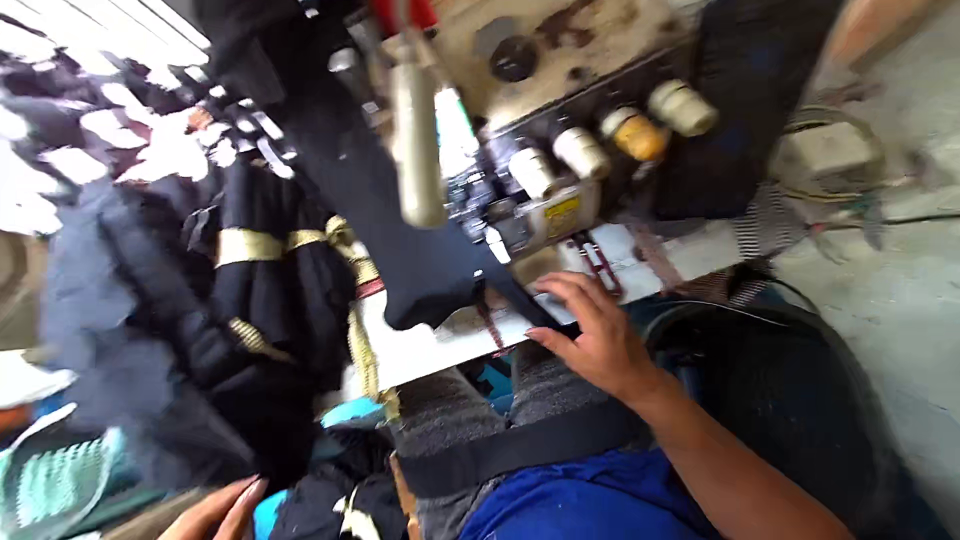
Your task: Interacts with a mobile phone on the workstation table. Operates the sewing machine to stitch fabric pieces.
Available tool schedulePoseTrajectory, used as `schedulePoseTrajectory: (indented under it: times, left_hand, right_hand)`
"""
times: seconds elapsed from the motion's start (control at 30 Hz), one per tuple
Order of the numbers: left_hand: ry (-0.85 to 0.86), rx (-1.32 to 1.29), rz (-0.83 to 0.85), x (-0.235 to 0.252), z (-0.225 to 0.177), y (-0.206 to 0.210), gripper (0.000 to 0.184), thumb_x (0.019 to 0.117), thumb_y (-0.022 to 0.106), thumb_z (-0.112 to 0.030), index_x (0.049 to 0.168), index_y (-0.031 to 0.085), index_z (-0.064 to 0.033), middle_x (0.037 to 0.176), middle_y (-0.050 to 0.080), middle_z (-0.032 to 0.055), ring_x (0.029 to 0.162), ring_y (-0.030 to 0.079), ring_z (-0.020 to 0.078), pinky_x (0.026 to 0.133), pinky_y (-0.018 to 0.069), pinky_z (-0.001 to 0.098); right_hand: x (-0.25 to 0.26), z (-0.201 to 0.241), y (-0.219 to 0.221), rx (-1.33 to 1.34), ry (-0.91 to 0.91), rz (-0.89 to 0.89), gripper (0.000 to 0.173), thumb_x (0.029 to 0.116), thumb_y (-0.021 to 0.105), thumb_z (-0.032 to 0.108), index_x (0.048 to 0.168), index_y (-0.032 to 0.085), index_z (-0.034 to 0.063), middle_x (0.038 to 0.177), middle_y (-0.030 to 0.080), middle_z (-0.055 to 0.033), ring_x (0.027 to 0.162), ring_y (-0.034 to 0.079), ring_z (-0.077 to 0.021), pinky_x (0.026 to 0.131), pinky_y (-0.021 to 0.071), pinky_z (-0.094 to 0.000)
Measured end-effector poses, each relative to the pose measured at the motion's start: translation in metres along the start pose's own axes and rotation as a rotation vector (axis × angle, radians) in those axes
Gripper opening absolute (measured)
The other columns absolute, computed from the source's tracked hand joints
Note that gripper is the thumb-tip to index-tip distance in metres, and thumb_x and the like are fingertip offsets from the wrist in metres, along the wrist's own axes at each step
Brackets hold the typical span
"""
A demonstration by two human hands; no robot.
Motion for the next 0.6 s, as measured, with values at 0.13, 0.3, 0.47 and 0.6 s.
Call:
schedulePoseTrajectory:
  times: [0.13, 0.3, 0.47, 0.6]
  left_hand:
    - [-0.149, -0.12, -0.238, -0.005, -0.003, 0.0, 0.012, 0.0779, 0.082, -0.01, 0.086, 0.076, -0.0035, 0.087, 0.076, -0.0015, 0.082, 0.07, -0.0008, 0.079, 0.0588, 0.0194]
    - [-0.269, -0.506, -0.253, -0.004, 0.022, 0.01, 0.037, 0.0588, 0.092, -0.003, 0.067, 0.061, -0.0216, 0.075, 0.068, -0.0112, 0.071, 0.065, 0.0002, 0.067, 0.0565, 0.0198]
    - [-0.21, -0.546, -0.109, -0.006, 0.022, 0.003, 0.011, 0.0811, 0.08, -0.009, 0.09, 0.078, -0.0139, 0.089, 0.076, -0.0045, 0.081, 0.071, 0.0045, 0.075, 0.0601, 0.0214]
    - [-0.285, -0.596, -0.1, 0.006, 0.043, -0.022, 0.011, 0.0976, 0.064, -0.017, 0.108, 0.067, -0.0145, 0.093, 0.074, -0.0046, 0.082, 0.072, 0.0085, 0.076, 0.0628, 0.0288]
  right_hand:
    - [0.001, -0.004, 0.003, -0.013, -0.031, 0.038, 0.052, 0.0991, 0.061, 0.051, 0.125, 0.069, 0.0064, 0.118, 0.072, -0.0127, 0.111, 0.067, -0.0268, 0.096, 0.0541, -0.0487]
    - [0.002, -0.002, 0.0, -0.051, -0.056, 0.076, 0.052, 0.1027, 0.053, 0.052, 0.121, 0.073, 0.0076, 0.113, 0.074, -0.0126, 0.108, 0.067, -0.0273, 0.095, 0.0519, -0.0443]
    - [0.002, -0.001, 0.001, 0.003, -0.022, 0.052, 0.058, 0.099, 0.057, 0.057, 0.124, 0.071, 0.0066, 0.112, 0.073, -0.0127, 0.107, 0.066, -0.0247, 0.095, 0.051, -0.0417]
    - [0.0, -0.004, 0.004, 0.038, 0.017, 0.023, 0.056, 0.0934, 0.066, 0.056, 0.118, 0.066, 0.006, 0.113, 0.072, -0.0104, 0.107, 0.066, -0.0209, 0.095, 0.052, -0.0414]
Point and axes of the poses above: each hand's wrist, its own x-axis towards the middle knuckle, its own y-axis out of the palm, z = x × y, the point moved 4 cm from there along x, towards the middle knuckle
